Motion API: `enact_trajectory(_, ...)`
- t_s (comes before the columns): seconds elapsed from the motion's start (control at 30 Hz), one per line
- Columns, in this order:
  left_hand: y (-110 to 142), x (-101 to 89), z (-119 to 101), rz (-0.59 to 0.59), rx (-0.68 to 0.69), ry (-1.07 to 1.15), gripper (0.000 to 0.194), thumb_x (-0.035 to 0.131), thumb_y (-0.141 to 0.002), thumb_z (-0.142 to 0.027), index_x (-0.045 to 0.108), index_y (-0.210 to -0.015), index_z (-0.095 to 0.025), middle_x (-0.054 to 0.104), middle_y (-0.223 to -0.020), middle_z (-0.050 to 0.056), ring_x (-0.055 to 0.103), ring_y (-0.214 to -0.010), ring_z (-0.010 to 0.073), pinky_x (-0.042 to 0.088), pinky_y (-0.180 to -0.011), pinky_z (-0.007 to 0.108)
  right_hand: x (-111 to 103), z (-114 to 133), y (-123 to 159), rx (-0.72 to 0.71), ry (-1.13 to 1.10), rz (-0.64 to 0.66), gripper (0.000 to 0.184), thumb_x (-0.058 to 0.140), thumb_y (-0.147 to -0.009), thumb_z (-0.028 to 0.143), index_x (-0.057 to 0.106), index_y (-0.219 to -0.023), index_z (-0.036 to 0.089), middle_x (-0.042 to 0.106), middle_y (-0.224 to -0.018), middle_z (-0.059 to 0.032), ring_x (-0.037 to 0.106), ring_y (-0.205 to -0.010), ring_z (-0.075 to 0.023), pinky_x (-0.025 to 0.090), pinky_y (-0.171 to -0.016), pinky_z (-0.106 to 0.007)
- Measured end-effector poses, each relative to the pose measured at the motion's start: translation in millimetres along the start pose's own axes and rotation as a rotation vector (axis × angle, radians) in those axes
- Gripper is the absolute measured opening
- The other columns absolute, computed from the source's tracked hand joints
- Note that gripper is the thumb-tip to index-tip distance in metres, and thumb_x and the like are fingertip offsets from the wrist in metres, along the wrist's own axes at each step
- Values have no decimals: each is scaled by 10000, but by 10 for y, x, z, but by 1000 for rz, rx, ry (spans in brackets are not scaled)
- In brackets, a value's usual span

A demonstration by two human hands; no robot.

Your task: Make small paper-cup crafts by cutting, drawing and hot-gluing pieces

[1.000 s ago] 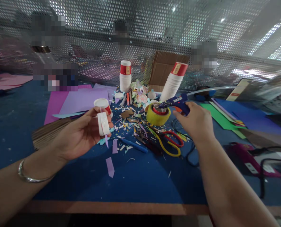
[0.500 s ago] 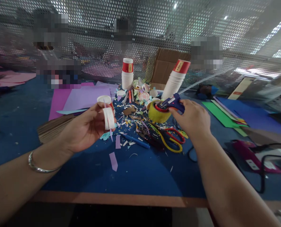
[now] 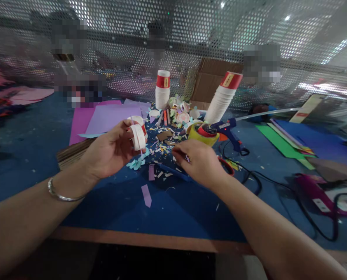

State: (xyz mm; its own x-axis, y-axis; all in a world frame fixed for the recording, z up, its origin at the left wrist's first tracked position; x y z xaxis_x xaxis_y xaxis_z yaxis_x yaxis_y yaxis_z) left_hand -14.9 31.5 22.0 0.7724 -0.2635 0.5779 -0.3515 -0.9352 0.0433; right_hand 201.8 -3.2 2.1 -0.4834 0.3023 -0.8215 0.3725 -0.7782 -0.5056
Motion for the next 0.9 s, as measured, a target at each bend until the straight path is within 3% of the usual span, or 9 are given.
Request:
enact_trajectory(0.17, -27, -22, -29, -18, 17, -6, 178, 594, -720, -61, 535, -825, -191, 592, -721, -44, 586, -572, 102, 546, -506, 241, 219, 292, -172, -37, -111, 245, 158, 558, -924, 193, 714, -924, 170, 715, -870, -62, 661, -799, -182, 498, -728, -304)
enact_trajectory(0.37, -50, -68, -59, -14, 57, 16, 162, 596, -727, -64, 557, -823, -189, 619, -750, -30, 613, -618, 107, 520, -501, 207, 457, 502, -380, -131, -29, 287, 191, 530, -941, 236, 663, -824, 165, 679, -861, -105, 617, -853, -230, 456, -752, -354)
enact_trajectory(0.53, -27, -70, -106, -8, 56, 14, 124, 605, -744, -103, 554, -814, -192, 602, -719, -24, 579, -542, 102, 513, -485, 224, 539, 377, -484, -129, -35, 258, 208, 464, -959, 203, 656, -892, 155, 646, -888, -110, 582, -879, -225, 435, -744, -350)
enact_trajectory(0.67, -16, -83, -142, -47, 50, -6, 79, 568, -787, -109, 558, -806, -186, 576, -674, -21, 573, -536, 106, 506, -480, 226, 561, 283, -583, -101, -45, 263, 180, 486, -937, 172, 654, -873, 164, 621, -795, -75, 571, -806, -199, 439, -726, -333)
enact_trajectory(0.8, -29, -112, -152, -6, 64, -5, 41, 605, -810, -183, 565, -817, -186, 568, -651, -27, 562, -519, 103, 499, -476, 221, 598, 382, -669, -135, -55, 329, 167, 520, -923, 195, 678, -868, 189, 654, -819, -66, 601, -828, -200, 460, -762, -338)
enact_trajectory(0.9, -44, -147, -145, 34, 67, 0, 118, 655, -799, -263, 574, -847, -191, 570, -644, -28, 576, -525, 109, 503, -477, 214, 637, 512, -711, -168, -51, 423, 133, 580, -894, 220, 711, -895, 198, 693, -914, -71, 631, -887, -210, 480, -771, -331)
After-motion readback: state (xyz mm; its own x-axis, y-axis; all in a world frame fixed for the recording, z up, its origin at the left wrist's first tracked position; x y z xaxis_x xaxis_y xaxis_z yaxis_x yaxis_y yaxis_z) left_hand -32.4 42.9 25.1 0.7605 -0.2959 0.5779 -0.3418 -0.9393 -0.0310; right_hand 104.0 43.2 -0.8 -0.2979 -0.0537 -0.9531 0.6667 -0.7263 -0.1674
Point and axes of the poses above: each hand's wrist, its own y-axis away from the middle knuckle, its own x-axis out of the palm, z = x × y, the point moved 2 cm from there along -y, towards the middle knuckle
